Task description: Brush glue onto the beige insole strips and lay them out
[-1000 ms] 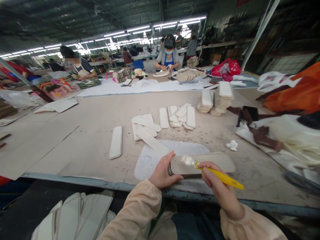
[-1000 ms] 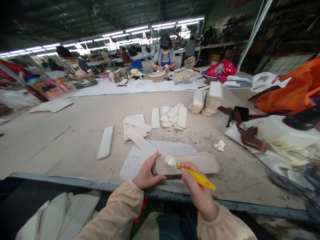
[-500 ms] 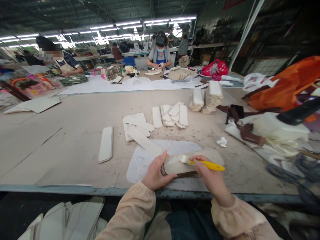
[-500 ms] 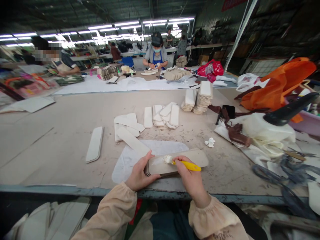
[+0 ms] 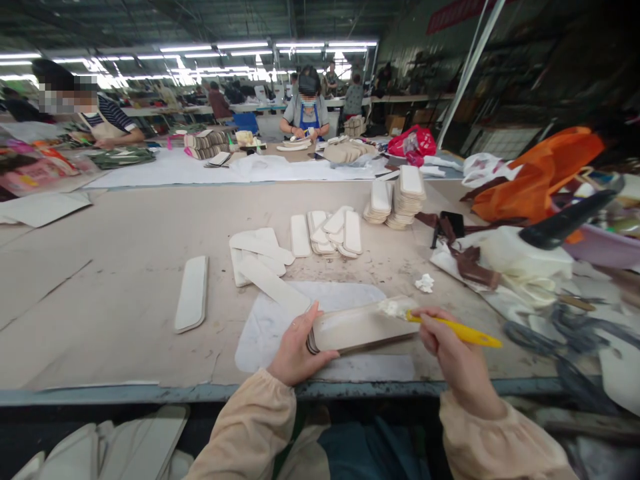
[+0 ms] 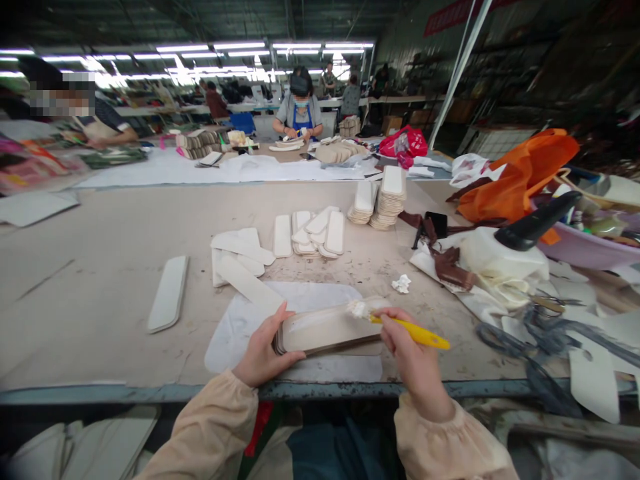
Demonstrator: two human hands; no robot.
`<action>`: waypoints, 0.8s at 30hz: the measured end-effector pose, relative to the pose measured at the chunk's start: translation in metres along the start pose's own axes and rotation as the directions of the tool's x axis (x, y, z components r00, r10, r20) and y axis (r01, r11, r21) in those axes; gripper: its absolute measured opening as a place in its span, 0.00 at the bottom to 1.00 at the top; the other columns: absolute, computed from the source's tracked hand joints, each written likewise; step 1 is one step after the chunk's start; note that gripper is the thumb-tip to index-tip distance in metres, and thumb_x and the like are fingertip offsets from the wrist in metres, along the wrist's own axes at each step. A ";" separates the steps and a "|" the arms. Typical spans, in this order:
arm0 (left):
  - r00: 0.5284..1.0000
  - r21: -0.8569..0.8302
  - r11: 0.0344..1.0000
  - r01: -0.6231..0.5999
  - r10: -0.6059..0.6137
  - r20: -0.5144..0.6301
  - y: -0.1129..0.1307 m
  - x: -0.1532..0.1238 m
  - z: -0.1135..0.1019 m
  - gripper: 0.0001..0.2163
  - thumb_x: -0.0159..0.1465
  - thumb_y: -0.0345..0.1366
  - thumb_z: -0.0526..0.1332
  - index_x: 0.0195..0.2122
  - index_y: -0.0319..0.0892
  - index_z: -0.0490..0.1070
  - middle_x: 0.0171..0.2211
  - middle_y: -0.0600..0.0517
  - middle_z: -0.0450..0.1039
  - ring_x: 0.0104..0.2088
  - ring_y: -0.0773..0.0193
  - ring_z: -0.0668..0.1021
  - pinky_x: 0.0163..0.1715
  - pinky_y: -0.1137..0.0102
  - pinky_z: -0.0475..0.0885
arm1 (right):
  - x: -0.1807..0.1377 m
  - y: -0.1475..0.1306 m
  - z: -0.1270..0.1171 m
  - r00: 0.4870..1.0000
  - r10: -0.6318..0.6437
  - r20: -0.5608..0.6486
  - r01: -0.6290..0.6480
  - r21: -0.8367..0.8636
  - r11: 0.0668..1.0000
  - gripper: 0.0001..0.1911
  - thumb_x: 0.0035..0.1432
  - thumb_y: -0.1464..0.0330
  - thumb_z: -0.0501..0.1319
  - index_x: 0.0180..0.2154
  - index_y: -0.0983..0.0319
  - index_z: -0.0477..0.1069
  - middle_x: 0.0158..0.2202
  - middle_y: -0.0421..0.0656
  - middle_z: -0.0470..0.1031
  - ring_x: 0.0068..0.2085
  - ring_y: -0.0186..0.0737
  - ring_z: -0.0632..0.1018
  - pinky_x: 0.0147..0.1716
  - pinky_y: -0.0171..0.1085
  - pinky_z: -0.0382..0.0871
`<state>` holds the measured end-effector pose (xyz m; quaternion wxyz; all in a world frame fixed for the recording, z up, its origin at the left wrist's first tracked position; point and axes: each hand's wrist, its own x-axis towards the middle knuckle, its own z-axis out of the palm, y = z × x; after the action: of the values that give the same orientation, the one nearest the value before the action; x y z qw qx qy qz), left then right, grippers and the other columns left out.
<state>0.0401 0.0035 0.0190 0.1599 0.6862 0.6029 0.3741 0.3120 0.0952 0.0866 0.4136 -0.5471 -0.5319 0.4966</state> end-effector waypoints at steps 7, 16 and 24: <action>0.999 -0.001 1.000 -0.014 0.014 -0.031 -0.002 0.000 0.003 0.52 0.51 0.52 0.72 0.69 0.45 0.43 0.56 0.41 0.70 0.55 0.49 0.73 0.55 0.54 0.69 | -0.035 -0.005 0.072 0.891 0.052 0.451 -0.095 0.073 0.993 0.17 0.59 0.56 0.56 0.36 0.63 0.70 0.16 0.32 0.55 0.20 0.30 0.57 0.21 0.33 0.48; 1.000 0.022 0.999 -0.029 0.030 -0.003 -0.001 0.000 0.001 0.47 0.54 0.50 0.70 0.69 0.46 0.44 0.56 0.43 0.70 0.56 0.50 0.73 0.56 0.55 0.69 | 0.002 0.006 0.020 0.948 0.186 0.258 -0.157 -0.130 0.979 0.14 0.55 0.59 0.55 0.35 0.61 0.72 0.16 0.34 0.58 0.19 0.32 0.60 0.20 0.33 0.49; 1.000 0.049 0.999 -0.023 0.023 0.010 0.000 0.001 -0.001 0.45 0.57 0.49 0.68 0.69 0.47 0.45 0.57 0.44 0.70 0.56 0.51 0.73 0.57 0.55 0.69 | 0.028 0.007 -0.037 0.998 -0.033 -0.056 0.004 -0.447 0.895 0.12 0.53 0.62 0.54 0.30 0.58 0.75 0.25 0.42 0.73 0.29 0.43 0.73 0.28 0.38 0.63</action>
<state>0.0394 0.0039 0.0196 0.1414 0.6987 0.6032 0.3577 0.3481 0.1253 0.0829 0.2982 -0.6374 -0.6237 0.3402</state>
